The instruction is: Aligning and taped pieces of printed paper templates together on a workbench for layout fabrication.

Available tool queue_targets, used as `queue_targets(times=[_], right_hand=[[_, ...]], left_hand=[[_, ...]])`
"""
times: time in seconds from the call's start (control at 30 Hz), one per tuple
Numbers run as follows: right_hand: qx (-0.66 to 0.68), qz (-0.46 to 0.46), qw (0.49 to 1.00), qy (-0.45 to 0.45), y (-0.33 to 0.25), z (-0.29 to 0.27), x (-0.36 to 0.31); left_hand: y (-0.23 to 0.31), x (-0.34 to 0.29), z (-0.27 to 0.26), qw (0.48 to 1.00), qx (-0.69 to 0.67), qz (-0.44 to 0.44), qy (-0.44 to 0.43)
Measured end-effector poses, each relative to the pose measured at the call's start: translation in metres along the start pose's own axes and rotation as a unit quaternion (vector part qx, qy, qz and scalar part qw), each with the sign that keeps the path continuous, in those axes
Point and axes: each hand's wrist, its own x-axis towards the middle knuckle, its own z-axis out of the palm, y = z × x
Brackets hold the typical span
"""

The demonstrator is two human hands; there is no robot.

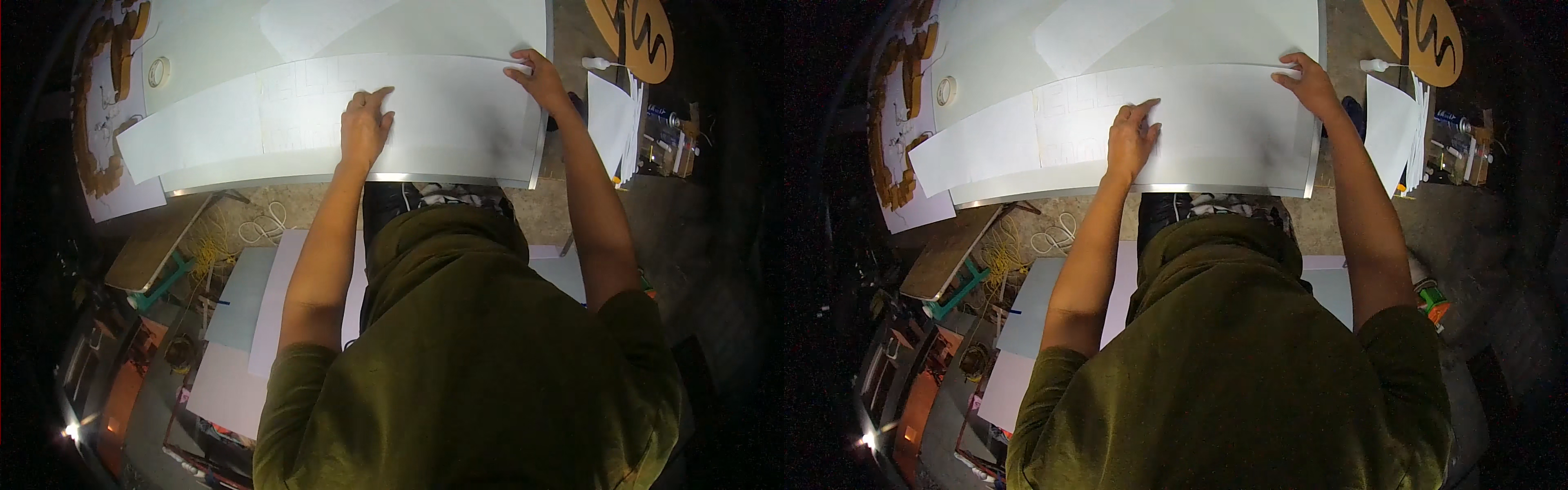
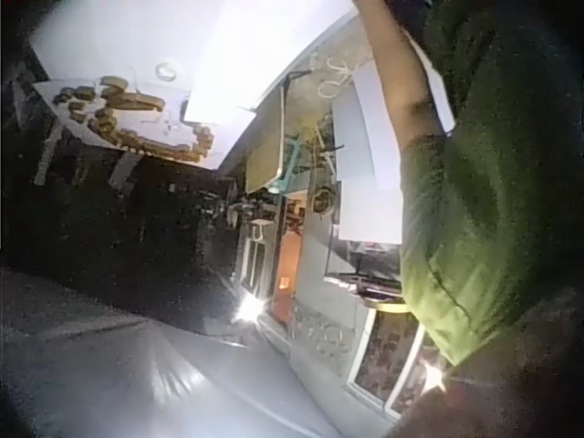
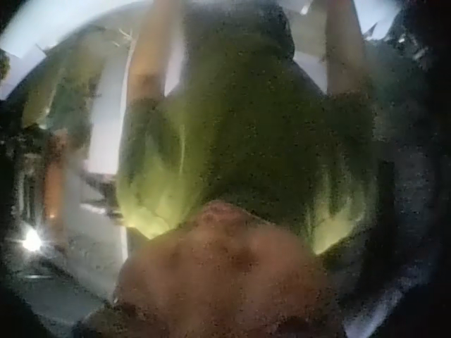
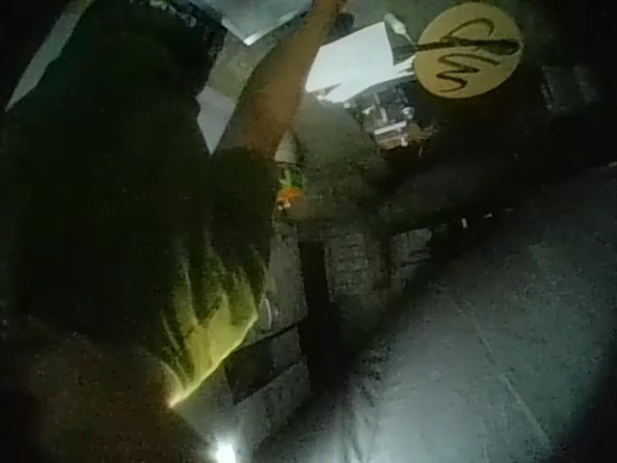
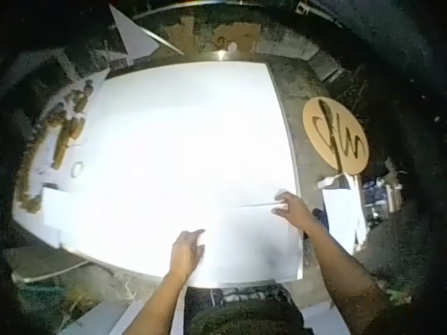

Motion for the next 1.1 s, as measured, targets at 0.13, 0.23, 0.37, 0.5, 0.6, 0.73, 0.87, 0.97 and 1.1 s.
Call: queue_targets(times=[0.13,0.23,0.37,0.5,0.6,0.73,0.87,0.97,1.1], right_hand=[[0.039,0.129,0.989,0.063,0.001,0.007,-0.024],[0.129,0.201,0.967,0.089,-0.002,0.012,-0.054],[0.135,0.269,0.953,0.046,-0.012,0.015,-0.081],[0.103,0.259,0.960,-0.023,0.005,0.022,-0.092],[0.117,0.238,0.964,-0.026,0.016,0.030,-0.095],[0.228,0.243,0.943,0.005,0.015,0.033,-0.096],[0.261,0.241,0.935,0.001,0.019,0.033,-0.096],[0.259,0.238,0.936,-0.009,0.020,0.033,-0.097],[0.269,0.213,0.939,-0.015,0.022,0.031,-0.099]], left_hand=[[-0.001,-0.001,-0.001,1.000,0.015,0.000,-0.017],[0.001,0.001,-0.003,1.000,0.018,-0.006,-0.023],[0.001,0.001,-0.004,0.998,0.034,-0.011,-0.042],[0.001,0.004,-0.005,0.998,0.031,-0.018,-0.056],[-0.001,0.005,-0.007,0.998,0.024,-0.015,-0.061],[-0.005,0.012,-0.016,0.992,-0.015,-0.039,-0.120],[-0.008,0.016,-0.024,0.983,-0.046,-0.050,-0.171],[-0.008,0.017,-0.025,0.982,-0.053,-0.049,-0.175],[-0.008,0.016,-0.026,0.981,-0.060,-0.043,-0.179]])
